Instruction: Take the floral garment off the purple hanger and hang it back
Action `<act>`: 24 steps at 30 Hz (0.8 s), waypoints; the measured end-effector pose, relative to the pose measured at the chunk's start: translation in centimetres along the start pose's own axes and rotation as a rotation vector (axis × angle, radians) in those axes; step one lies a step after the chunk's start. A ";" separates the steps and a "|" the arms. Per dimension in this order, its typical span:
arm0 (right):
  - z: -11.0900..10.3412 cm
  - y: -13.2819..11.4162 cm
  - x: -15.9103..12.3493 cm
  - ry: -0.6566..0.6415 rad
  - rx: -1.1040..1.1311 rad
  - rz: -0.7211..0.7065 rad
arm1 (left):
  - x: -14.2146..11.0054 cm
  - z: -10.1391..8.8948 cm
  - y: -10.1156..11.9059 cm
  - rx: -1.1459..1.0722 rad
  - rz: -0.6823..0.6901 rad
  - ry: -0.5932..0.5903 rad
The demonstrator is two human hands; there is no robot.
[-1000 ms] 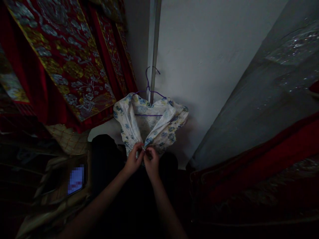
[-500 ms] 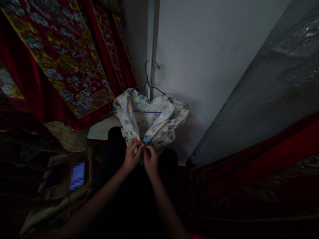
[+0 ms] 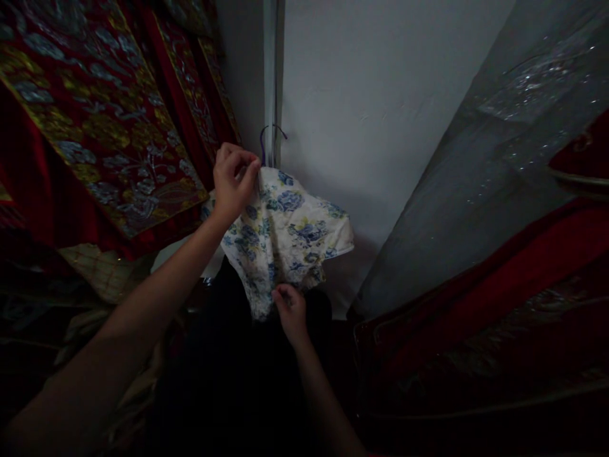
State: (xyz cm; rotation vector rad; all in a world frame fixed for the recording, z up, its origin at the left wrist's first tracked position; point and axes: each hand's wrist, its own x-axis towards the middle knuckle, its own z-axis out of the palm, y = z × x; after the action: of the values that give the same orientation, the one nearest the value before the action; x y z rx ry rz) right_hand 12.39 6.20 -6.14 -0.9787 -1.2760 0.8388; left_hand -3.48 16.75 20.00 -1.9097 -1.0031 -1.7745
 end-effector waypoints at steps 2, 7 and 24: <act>0.2 -0.8 1.1 -0.027 -0.002 -0.032 | -0.3 -0.2 0.4 -0.057 0.062 -0.102; 1.1 -8.3 7.0 -0.001 0.144 -0.243 | -2.8 -1.1 1.2 -0.168 0.102 -0.198; 7.0 -17.8 15.8 0.045 0.181 -0.468 | -8.2 -0.6 0.3 -0.173 0.003 0.064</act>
State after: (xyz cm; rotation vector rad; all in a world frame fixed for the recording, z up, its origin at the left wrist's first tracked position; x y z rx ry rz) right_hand 6.91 14.97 16.47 -0.5201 -1.2956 0.5510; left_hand -3.47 14.01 12.21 -1.9390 -0.8489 -1.9650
